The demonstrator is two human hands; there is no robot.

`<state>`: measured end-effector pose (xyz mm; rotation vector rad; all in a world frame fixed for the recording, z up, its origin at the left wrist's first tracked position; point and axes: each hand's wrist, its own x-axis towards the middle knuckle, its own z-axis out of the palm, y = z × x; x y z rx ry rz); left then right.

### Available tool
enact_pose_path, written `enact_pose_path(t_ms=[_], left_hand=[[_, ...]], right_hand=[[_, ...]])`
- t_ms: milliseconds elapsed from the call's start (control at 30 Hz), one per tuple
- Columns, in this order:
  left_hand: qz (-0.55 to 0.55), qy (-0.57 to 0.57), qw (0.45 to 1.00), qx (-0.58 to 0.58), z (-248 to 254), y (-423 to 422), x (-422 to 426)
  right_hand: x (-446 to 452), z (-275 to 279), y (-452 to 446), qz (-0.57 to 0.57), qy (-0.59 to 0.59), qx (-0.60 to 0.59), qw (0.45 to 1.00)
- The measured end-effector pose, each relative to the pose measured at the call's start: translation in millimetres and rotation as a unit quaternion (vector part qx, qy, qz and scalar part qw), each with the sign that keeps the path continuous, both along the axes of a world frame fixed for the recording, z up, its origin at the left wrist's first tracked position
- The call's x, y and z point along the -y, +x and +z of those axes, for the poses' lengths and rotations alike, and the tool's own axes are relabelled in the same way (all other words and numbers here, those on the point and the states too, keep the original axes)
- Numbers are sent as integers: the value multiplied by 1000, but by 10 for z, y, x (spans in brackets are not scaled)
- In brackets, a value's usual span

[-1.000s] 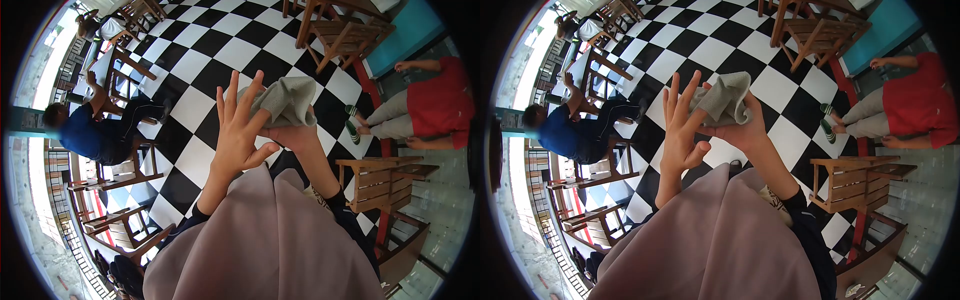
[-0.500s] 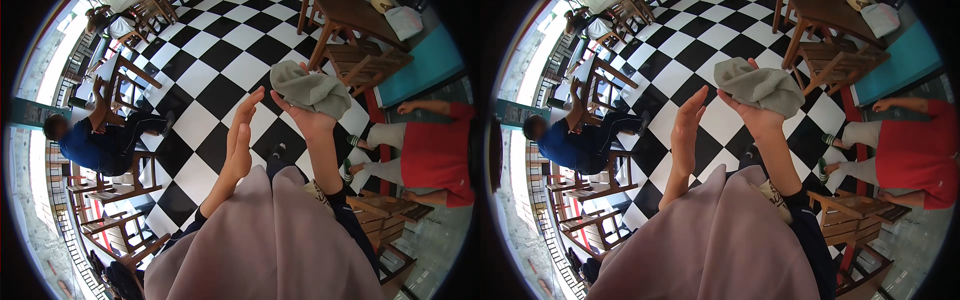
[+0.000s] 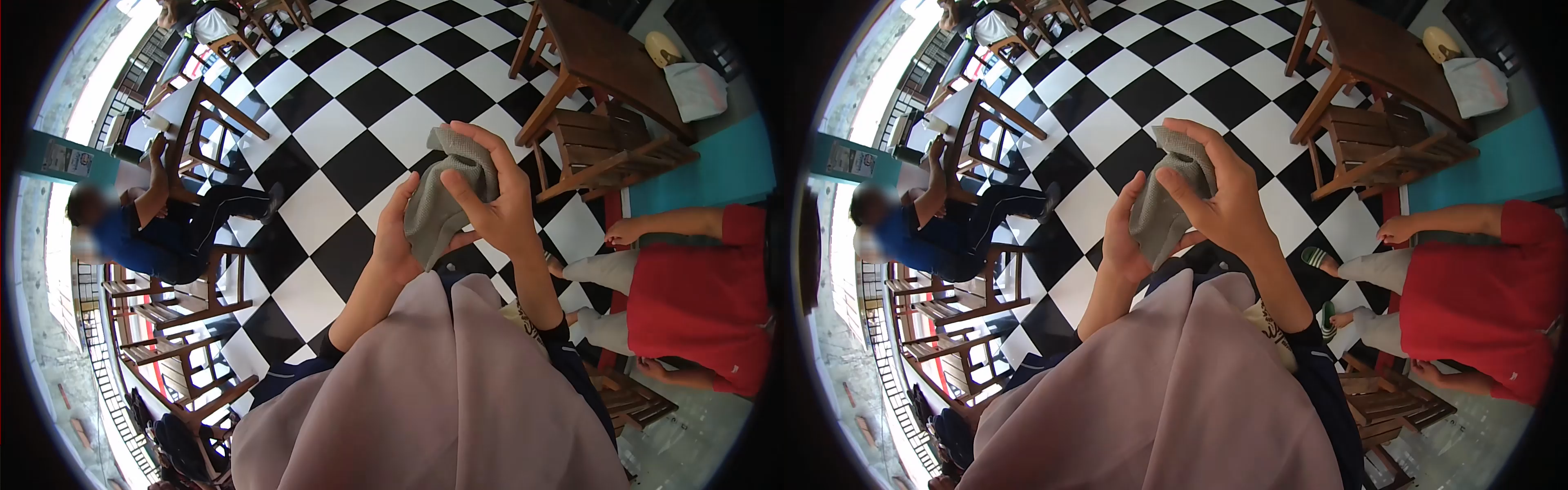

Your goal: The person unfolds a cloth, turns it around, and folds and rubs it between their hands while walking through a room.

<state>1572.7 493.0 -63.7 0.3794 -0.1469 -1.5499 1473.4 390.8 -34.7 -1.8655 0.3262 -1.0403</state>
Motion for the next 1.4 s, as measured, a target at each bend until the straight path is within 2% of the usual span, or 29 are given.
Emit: enact_pose_path(t_ms=[67,133,167,233,367,567,633,700,767,833,900,1000,1133,1200,1333,1400], left_hand=[[27,28,999,10,5,84,48],[145,62,983,91,12,172,112],[151,65,982,90,13,235,141],[225,51,969,89,9,396,206],[263,21,954,140,15,716,421],[262,-6,944,201,97,1358,782],[269,-26,939,212,137,1663,914],[269,-69,940,199,168,1997,1024],[281,-67,931,224,198,2342,1112],[265,-60,938,214,278,2678,1172],[262,-72,940,206,357,2990,1231],[256,-48,932,253,343,3368,1368],[229,11,936,266,191,3680,1593],[182,83,952,233,54,3769,1714],[120,149,967,169,-214,3987,2051],[115,164,962,187,-241,4076,2281]], right_hand=[[101,-31,125,27,28,-9,999],[205,-70,278,54,66,-11,996],[241,-80,353,60,68,-13,996],[310,-102,509,71,34,-31,996],[504,-149,770,62,-5,-45,997],[883,-121,1314,25,86,-44,995],[1035,-125,1568,13,79,-32,996],[1170,-81,1864,27,118,41,992],[1270,-9,2180,29,117,74,990],[1357,94,2505,35,184,150,971],[1432,183,2832,37,192,169,966],[1532,183,3221,29,199,224,954],[1731,135,3595,11,258,223,940],[1904,87,3779,-21,336,226,914],[2323,-123,4106,-39,351,207,912],[2588,-161,4268,-46,328,178,927]])
